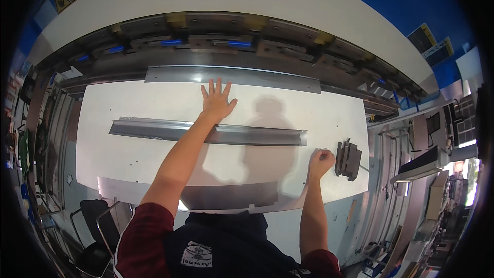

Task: The person operates a metal bending machine, places a metal sheet on the machine, and bends it using the machine's controls. The person then removes the bent sheet and repeats the process with another sheet.

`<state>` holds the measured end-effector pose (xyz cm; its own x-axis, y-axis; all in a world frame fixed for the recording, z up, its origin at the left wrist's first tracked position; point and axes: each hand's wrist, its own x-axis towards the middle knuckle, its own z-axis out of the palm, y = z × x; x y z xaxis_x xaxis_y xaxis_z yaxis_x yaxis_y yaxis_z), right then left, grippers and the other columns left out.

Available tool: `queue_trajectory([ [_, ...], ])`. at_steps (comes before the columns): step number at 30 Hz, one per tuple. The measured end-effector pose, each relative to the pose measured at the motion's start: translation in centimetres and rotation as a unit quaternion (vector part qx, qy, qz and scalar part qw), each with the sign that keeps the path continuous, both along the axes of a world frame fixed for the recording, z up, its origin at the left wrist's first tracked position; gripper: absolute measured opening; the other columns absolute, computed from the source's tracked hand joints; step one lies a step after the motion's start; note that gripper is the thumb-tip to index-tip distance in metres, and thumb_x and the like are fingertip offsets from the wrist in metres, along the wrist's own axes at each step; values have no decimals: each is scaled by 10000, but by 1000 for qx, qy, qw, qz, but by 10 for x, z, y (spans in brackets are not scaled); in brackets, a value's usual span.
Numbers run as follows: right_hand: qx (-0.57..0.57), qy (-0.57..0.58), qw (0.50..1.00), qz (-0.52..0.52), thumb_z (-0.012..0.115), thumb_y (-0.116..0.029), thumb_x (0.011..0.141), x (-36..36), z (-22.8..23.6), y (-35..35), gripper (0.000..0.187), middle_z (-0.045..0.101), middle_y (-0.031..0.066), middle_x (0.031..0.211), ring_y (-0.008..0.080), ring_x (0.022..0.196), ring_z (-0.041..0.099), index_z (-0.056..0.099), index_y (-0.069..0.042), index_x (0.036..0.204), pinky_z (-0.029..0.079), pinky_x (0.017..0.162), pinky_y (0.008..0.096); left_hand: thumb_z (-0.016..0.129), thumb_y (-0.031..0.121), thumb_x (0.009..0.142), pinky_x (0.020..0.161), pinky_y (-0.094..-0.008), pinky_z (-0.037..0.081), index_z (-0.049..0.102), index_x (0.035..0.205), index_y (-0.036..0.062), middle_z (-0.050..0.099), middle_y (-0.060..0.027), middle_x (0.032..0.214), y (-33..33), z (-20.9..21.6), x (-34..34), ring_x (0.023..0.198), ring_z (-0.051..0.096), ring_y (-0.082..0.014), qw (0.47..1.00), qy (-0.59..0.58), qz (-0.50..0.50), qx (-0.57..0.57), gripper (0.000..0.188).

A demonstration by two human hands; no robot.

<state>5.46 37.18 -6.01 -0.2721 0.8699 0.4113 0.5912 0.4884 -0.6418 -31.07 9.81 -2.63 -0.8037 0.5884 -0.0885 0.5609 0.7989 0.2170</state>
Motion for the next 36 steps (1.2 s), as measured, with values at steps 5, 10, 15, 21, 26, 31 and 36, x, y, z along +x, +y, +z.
queue_trajectory([
  [5, 8, -6, 1000, -8, 673, -137, 858, -1, 0, 0, 183, 654, 205, 921, 387, 995, 571, 622, 26, 792, 465, 897, 506, 505, 611, 1032, 1275, -704, 26, 333, 1698, 174, 201, -226, 1768, -1, -3, 0, 1632, 102, -495, 1000, -1, 3, 19, 816],
  [10, 39, -10, 999, -12, 686, -165, 865, 0, -4, 1, 212, 639, 200, 900, 376, 945, 578, 628, 22, 784, 454, 886, 499, 539, 611, 1013, 1273, -708, 30, 353, 1692, 181, 215, -230, 1763, -1, -2, -3, 1632, 105, -496, 1000, -12, 7, 25, 825],
  [15, 34, -9, 999, -2, 690, -166, 860, 0, -5, 2, 212, 639, 190, 898, 373, 952, 575, 627, 20, 783, 453, 886, 496, 554, 610, 1003, 1273, -709, 37, 368, 1686, 179, 224, -231, 1759, 0, -4, -3, 1629, 117, -499, 999, -4, 9, 35, 829],
  [21, 14, -10, 1000, -4, 679, -146, 859, 0, -4, 1, 191, 646, 191, 916, 375, 989, 570, 621, 22, 789, 459, 910, 503, 560, 610, 998, 1274, -709, 41, 368, 1685, 180, 225, -230, 1759, 0, -6, -4, 1629, 123, -497, 999, -1, 10, 38, 833],
  [26, 9, -23, 1000, -6, 677, -136, 856, 0, -1, 1, 182, 656, 187, 924, 375, 1012, 569, 619, 22, 787, 463, 924, 505, 561, 614, 995, 1276, -708, 40, 360, 1689, 187, 216, -222, 1765, 0, -5, -4, 1633, 113, -491, 999, -7, 10, 35, 839],
  [31, -1, -21, 1000, -15, 680, -138, 849, -1, 0, 1, 185, 662, 181, 927, 376, 1016, 573, 616, 20, 777, 462, 929, 508, 557, 614, 995, 1277, -707, 40, 340, 1697, 194, 204, -217, 1770, 0, -1, -4, 1635, 106, -488, 1000, -15, 13, 23, 847],
  [36, 8, -17, 1000, -11, 682, -140, 845, 0, -1, 1, 182, 669, 186, 937, 383, 1018, 580, 620, 18, 777, 460, 937, 516, 560, 613, 992, 1277, -707, 37, 336, 1698, 195, 198, -216, 1772, 1, 2, -5, 1635, 100, -489, 1000, -19, 13, 19, 850],
])
